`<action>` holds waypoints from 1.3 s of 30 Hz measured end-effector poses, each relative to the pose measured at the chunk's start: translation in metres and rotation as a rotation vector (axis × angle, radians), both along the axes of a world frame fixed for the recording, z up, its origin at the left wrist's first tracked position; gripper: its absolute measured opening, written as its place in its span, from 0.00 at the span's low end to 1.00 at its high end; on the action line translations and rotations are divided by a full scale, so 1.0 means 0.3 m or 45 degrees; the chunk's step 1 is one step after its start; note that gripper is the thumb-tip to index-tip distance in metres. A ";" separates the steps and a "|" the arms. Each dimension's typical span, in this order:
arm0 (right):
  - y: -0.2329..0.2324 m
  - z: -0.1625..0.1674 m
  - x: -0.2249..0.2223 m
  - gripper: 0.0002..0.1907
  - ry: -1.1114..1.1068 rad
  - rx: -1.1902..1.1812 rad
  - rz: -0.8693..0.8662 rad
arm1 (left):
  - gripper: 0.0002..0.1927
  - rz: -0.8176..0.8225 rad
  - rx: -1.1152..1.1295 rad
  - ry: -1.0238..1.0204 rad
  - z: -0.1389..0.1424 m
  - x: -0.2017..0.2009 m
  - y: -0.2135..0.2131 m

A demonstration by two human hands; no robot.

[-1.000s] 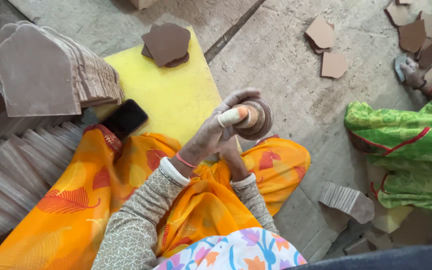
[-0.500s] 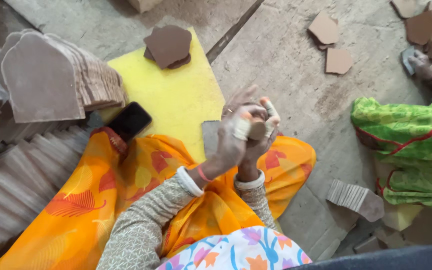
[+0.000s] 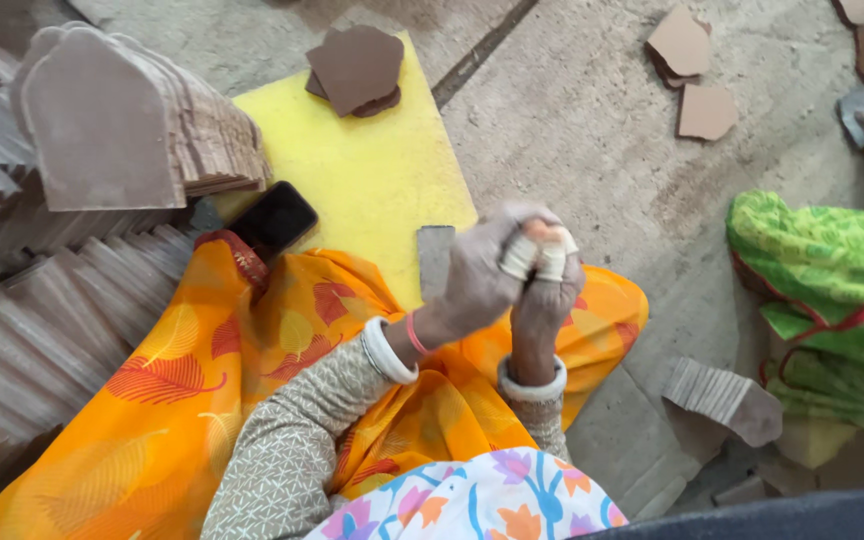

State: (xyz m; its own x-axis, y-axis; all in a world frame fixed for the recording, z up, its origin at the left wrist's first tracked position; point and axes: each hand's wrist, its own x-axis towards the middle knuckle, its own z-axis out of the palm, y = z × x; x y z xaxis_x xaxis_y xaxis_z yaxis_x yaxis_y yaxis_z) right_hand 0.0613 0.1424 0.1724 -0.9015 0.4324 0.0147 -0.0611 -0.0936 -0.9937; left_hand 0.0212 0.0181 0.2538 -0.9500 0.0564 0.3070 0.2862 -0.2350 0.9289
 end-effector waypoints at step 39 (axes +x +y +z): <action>-0.067 0.220 0.027 0.53 0.159 -0.399 0.211 | 0.23 -0.053 -0.104 0.522 0.007 0.003 -0.059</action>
